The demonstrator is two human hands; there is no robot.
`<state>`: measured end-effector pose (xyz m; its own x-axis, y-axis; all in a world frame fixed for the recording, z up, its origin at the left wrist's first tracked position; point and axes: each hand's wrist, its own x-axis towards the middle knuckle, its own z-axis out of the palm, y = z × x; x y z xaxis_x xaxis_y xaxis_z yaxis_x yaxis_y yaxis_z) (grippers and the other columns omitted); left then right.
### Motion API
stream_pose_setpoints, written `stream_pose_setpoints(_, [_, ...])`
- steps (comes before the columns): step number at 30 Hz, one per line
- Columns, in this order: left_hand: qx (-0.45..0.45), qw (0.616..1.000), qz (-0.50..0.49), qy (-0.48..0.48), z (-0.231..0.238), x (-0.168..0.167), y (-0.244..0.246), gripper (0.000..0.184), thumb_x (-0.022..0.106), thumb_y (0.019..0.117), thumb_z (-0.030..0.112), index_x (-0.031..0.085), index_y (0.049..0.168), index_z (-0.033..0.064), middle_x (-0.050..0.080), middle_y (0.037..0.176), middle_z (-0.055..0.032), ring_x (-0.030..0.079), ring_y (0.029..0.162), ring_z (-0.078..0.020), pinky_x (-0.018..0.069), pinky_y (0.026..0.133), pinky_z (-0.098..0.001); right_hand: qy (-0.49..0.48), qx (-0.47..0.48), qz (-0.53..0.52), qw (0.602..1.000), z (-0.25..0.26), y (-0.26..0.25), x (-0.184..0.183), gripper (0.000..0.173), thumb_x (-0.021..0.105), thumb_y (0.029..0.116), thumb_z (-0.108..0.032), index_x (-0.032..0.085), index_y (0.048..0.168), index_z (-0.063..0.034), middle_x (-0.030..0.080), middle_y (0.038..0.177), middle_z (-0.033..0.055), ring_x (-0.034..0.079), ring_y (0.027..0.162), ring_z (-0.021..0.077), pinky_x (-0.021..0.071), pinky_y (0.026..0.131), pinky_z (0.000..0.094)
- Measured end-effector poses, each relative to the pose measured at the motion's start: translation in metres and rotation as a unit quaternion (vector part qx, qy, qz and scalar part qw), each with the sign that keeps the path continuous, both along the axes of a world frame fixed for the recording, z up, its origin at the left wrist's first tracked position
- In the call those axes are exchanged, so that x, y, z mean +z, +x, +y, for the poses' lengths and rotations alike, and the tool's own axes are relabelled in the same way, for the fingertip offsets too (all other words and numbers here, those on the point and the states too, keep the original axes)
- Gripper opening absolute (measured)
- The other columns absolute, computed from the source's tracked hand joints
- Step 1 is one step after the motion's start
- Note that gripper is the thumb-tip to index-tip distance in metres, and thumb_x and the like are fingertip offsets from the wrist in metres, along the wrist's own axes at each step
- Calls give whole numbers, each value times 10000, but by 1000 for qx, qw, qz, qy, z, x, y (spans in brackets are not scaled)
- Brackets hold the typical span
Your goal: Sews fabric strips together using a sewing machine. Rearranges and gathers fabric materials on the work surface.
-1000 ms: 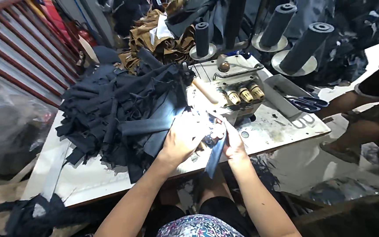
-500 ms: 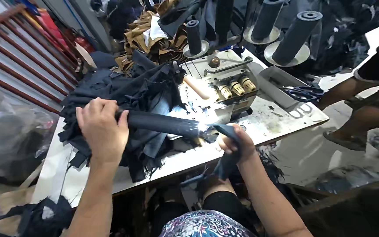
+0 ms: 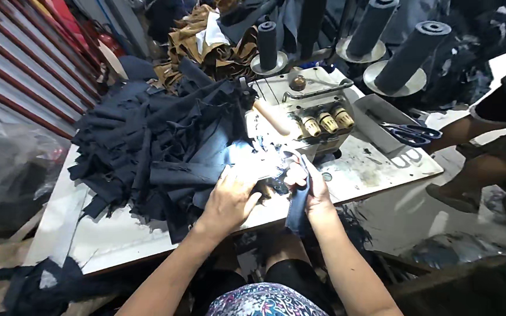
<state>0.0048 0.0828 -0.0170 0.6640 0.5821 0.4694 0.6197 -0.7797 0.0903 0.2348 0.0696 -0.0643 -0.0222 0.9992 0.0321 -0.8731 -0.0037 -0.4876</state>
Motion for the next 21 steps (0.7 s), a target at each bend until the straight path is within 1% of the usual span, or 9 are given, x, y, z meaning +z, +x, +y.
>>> stream_pose_setpoints(5, [33, 999, -12, -37, 1, 6, 13, 358, 602, 982, 303, 720, 1236, 82, 689, 1313, -90, 597, 1308, -315, 422, 1133, -575, -27, -47, 17, 998, 4, -10, 11, 493, 209, 1114, -295, 664, 1020, -130, 546, 602, -64, 554, 519, 37, 526, 560, 194])
stream_pose_setpoints(9, [2, 999, -7, -46, 21, 11, 12, 415, 520, 1024, 343, 702, 1294, 85, 669, 1355, -98, 578, 1331, -299, 402, 1149, -555, -28, -46, -7, 999, 5, -8, 10, 481, 232, 1120, -301, 665, 998, -132, 548, 601, -65, 550, 516, 34, 525, 561, 191])
stream_pose_setpoints(11, [-15, 999, 3, -49, 33, 15, 10, 455, 451, 1063, 370, 673, 1349, 94, 628, 1425, -94, 522, 1396, -287, 367, 1181, -524, -15, -42, -56, 997, 6, -6, 5, 430, 278, 1120, -296, 661, 1013, -134, 531, 602, -65, 534, 509, 33, 520, 557, 191])
stream_pose_setpoints(14, [28, 994, 21, -100, 28, 27, 7, 569, 327, 1080, 504, 640, 1402, 154, 553, 1523, -58, 391, 1499, -312, 266, 1225, -587, 0, -34, -216, 976, -11, -13, 7, 316, 349, 1089, -243, 627, 1047, -101, 552, 609, -35, 566, 523, 60, 544, 567, 226])
stream_pose_setpoints(15, [44, 991, -6, -127, 16, 34, 8, 636, 308, 1063, 585, 671, 1364, 159, 558, 1518, -59, 381, 1503, -317, 246, 1227, -614, 27, -15, -269, 963, -21, -17, 12, 265, 409, 1053, -229, 632, 986, -102, 585, 635, -29, 581, 546, 65, 540, 569, 233])
stream_pose_setpoints(16, [46, 988, -55, -138, 0, 40, 10, 687, 338, 1028, 654, 737, 1238, 136, 632, 1414, -77, 478, 1429, -304, 303, 1200, -620, 69, 16, -298, 952, -31, -22, 17, 224, 491, 1008, -237, 663, 929, -118, 642, 665, -35, 614, 566, 55, 549, 570, 230])
stream_pose_setpoints(17, [35, 983, -108, -145, -17, 45, 13, 668, 428, 984, 684, 772, 1044, 114, 689, 1226, -79, 599, 1250, -270, 413, 1114, -585, 118, 63, -302, 944, -43, -26, 21, 212, 559, 1008, -267, 691, 907, -136, 680, 709, -49, 635, 598, 35, 555, 579, 219])
stream_pose_setpoints(19, [-21, 964, -197, -179, -45, 54, 12, 386, 680, 918, 511, 740, 814, 144, 701, 1127, -6, 647, 1099, -150, 551, 935, -399, 240, 147, -271, 920, -62, -29, 30, 197, 593, 1022, -281, 739, 945, -174, 707, 809, -103, 645, 701, -28, 549, 634, 180])
stream_pose_setpoints(21, [-55, 951, -243, -181, -54, 71, -3, 244, 736, 913, 337, 683, 758, 155, 705, 1129, 19, 640, 1175, -114, 567, 963, -328, 345, 187, -223, 892, -68, -22, 41, 206, 576, 1037, -317, 729, 996, -186, 714, 866, -124, 650, 759, -57, 542, 661, 151])
